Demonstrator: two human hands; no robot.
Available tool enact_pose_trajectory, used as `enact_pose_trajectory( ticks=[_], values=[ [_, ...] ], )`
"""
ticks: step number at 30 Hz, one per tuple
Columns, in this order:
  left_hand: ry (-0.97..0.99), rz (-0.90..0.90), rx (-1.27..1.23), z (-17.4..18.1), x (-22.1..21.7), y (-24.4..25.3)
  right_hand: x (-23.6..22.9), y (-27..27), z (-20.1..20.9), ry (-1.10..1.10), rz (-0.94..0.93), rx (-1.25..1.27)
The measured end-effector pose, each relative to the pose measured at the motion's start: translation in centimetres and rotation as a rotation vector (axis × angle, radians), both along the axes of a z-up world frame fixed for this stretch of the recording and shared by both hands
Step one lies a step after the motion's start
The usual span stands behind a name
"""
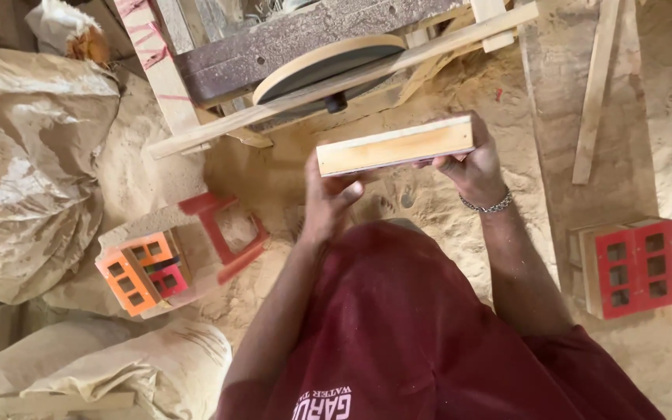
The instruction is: The person uses a belt sander to smooth the edges of several small, colorful wooden blocks. They handle each block one at a time, pressing the edges against the moving belt, then place the finished pieces on a nearby wooden surface.
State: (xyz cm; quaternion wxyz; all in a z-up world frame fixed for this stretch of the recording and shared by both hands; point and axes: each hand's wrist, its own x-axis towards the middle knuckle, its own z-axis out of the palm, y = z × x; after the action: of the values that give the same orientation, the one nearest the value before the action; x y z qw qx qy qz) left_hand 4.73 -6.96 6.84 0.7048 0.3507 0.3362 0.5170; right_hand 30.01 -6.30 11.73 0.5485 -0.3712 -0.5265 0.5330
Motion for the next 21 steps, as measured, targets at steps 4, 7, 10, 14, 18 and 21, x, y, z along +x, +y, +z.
enact_pose_trajectory(
  ticks=[4, 7, 10, 14, 18, 21],
  values=[
    [0.859, 0.225, 0.61, 2.9, -4.1, -0.8, -1.4, -0.6, 1.4, -0.169, -0.01, -0.04],
    [1.296, -0.015, 0.923, 4.4, -5.2, -0.1, -2.9, -0.5, 1.8, -0.367, 0.012, 0.037],
    [1.427, -0.175, 0.977, 6.1, -5.8, 0.9, -4.8, -0.5, 2.4, -0.471, 0.013, 0.021],
    [1.232, -0.274, 0.685, 6.9, -6.4, 1.1, -5.7, -0.4, 2.8, -0.559, 0.051, 0.054],
    [0.963, -0.323, 0.234, 4.6, -6.7, 1.2, -7.1, 1.1, 1.3, -0.357, 0.084, -0.213],
    [0.369, -0.11, -0.174, 1.4, -5.6, 1.7, -9.8, 1.8, -1.6, -0.235, -0.043, -0.619]
  ],
)
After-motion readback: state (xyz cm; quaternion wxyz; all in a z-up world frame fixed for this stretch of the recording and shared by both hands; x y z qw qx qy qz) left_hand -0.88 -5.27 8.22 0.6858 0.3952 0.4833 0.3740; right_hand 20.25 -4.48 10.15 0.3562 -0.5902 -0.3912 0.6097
